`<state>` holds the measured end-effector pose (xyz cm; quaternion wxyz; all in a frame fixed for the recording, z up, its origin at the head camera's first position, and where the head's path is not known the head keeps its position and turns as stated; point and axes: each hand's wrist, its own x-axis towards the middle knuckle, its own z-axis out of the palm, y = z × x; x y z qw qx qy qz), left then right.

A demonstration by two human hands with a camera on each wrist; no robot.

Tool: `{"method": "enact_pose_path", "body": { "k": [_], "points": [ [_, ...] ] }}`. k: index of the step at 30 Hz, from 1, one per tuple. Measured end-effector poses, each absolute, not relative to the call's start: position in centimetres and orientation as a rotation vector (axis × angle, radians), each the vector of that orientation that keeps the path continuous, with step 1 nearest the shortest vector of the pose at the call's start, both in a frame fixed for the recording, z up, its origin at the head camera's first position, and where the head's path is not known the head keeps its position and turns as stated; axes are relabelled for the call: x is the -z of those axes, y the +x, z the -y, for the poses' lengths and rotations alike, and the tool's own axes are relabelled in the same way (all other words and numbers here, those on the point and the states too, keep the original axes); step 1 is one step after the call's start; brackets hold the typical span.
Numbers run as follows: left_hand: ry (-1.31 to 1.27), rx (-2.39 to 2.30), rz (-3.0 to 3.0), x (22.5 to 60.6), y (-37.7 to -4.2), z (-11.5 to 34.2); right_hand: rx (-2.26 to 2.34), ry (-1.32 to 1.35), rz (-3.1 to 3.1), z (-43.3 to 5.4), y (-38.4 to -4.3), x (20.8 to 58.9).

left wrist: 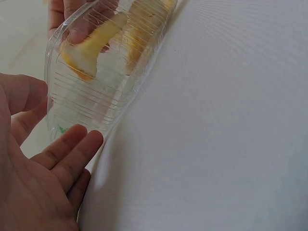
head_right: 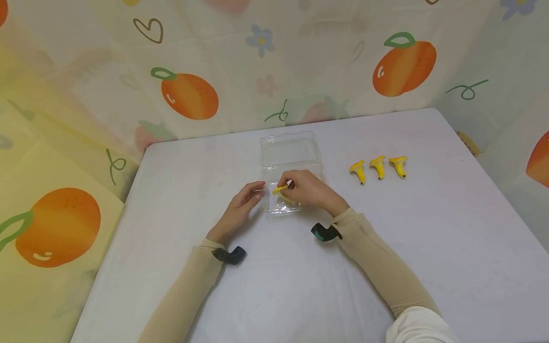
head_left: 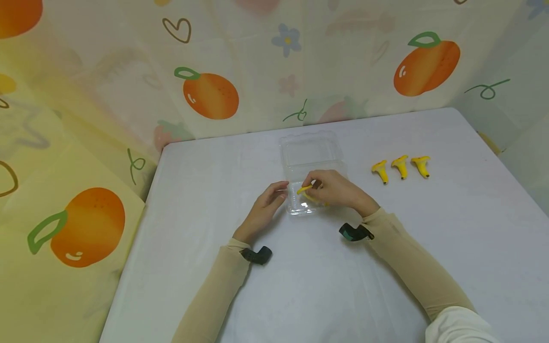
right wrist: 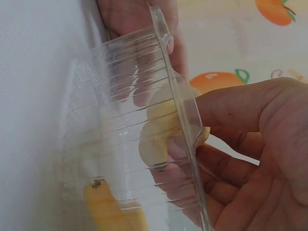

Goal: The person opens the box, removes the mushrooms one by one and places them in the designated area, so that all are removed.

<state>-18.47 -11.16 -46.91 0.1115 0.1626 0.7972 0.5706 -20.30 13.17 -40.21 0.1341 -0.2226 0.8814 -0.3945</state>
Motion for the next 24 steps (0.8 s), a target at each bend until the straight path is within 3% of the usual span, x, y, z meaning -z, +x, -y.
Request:
{"method": "enact_pose_path", "body": {
  "k": [24],
  "points": [
    [0.489, -1.732, -2.317, 47.29, -18.63, 11.12, 1.159, -0.632, -2.546, -13.68, -20.16, 39.42]
  ]
}}
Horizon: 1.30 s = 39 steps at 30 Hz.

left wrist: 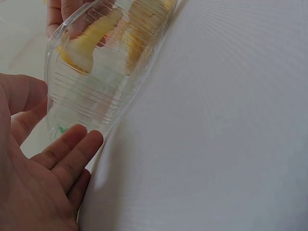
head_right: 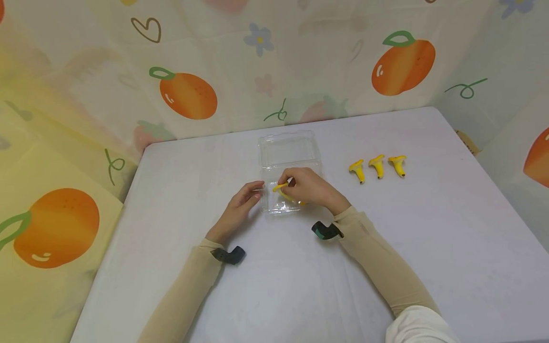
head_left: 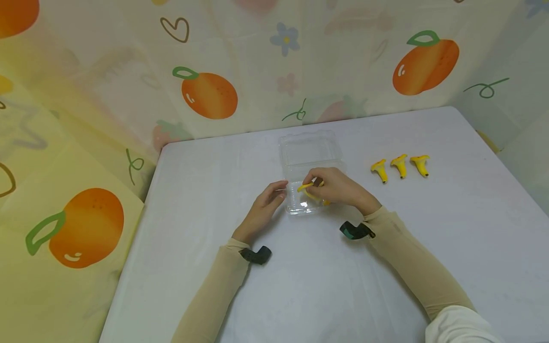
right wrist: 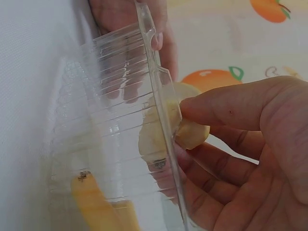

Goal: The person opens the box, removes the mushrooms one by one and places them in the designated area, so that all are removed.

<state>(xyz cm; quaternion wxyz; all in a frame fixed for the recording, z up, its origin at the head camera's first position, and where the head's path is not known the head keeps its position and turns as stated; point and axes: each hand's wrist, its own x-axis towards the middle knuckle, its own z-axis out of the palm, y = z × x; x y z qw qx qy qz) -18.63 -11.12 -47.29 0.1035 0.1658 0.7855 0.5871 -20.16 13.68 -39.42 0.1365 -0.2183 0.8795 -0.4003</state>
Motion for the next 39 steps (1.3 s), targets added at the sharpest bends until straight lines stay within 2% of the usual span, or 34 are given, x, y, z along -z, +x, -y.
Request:
{"method": "enact_pose_path", "body": {
  "k": [39],
  "points": [
    [0.467, -1.737, -2.306, 47.31, -18.65, 11.05, 1.163, -0.65, -2.614, -14.36, -20.54, 39.11]
  ]
}}
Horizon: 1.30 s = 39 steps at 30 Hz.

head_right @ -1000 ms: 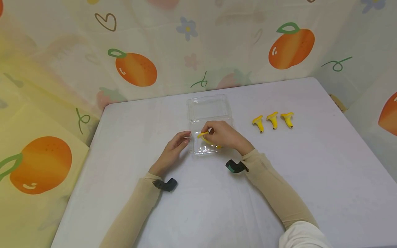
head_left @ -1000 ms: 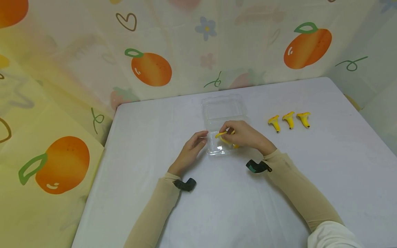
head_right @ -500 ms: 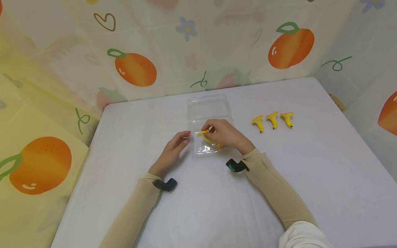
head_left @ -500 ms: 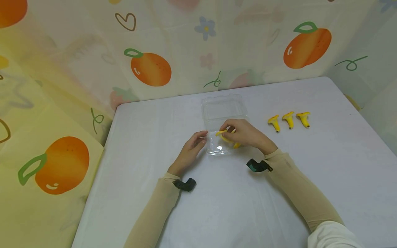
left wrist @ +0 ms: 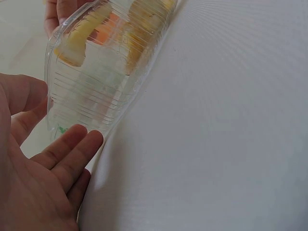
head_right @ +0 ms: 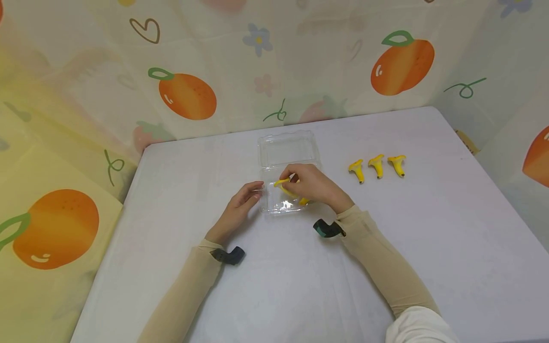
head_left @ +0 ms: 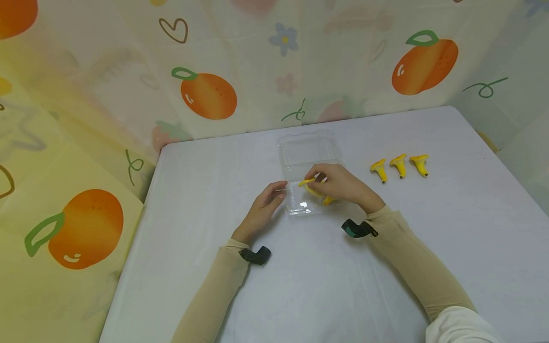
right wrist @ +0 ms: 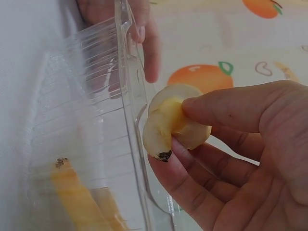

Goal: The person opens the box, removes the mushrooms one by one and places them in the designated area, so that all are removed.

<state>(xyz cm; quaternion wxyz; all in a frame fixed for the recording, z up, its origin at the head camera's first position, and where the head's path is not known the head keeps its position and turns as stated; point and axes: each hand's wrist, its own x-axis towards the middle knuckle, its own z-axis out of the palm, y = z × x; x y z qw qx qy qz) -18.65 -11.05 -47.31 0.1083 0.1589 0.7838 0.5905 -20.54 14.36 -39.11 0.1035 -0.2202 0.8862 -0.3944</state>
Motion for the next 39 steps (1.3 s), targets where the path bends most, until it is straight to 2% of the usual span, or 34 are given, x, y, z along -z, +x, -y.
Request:
{"method": "enact_pose_path", "body": {
  "k": [39],
  "points": [
    [0.462, -1.726, -2.323, 47.27, -18.66, 11.03, 1.172, -0.575, -2.624, -15.08, -20.52, 38.34]
  ]
}}
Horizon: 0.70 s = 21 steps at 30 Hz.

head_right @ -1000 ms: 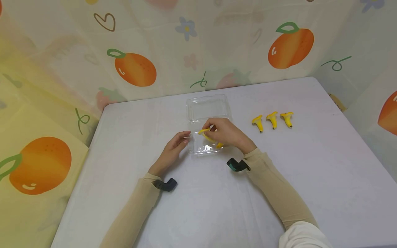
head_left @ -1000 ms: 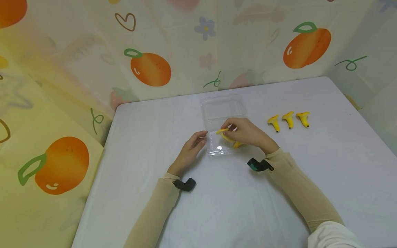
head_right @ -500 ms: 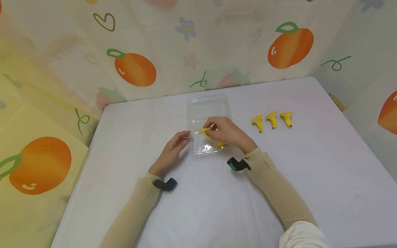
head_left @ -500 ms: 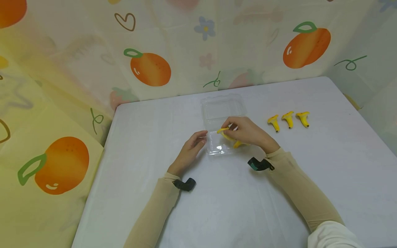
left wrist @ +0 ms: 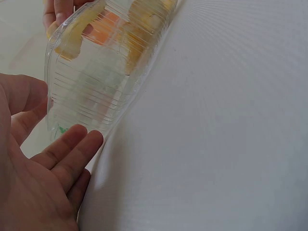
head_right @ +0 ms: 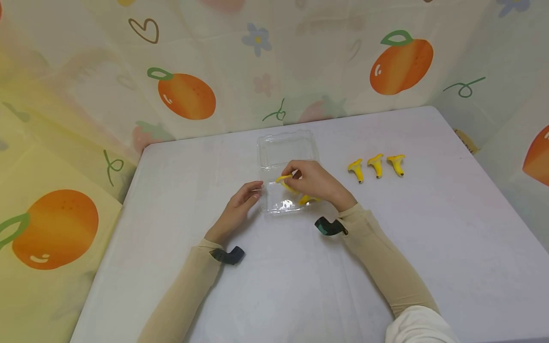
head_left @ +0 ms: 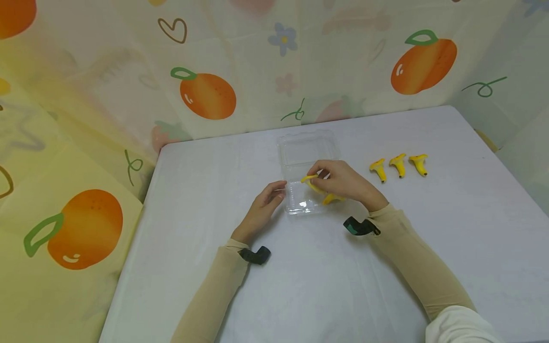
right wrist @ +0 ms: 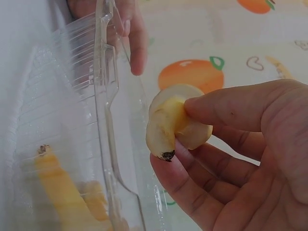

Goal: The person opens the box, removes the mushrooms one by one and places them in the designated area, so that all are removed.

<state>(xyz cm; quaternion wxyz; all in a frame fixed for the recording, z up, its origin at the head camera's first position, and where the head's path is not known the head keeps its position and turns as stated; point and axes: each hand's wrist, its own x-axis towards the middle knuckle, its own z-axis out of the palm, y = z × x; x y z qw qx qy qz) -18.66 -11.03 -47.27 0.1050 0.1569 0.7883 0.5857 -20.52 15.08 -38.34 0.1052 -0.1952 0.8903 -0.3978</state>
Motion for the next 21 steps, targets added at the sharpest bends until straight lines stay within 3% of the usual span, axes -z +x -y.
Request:
{"method": "enact_pose_path", "body": {
  "k": [21],
  "points": [
    [0.445, -1.733, -2.288, 46.88, -18.5, 11.01, 1.183, -0.551, -2.623, -15.53, -20.32, 38.05]
  ]
}}
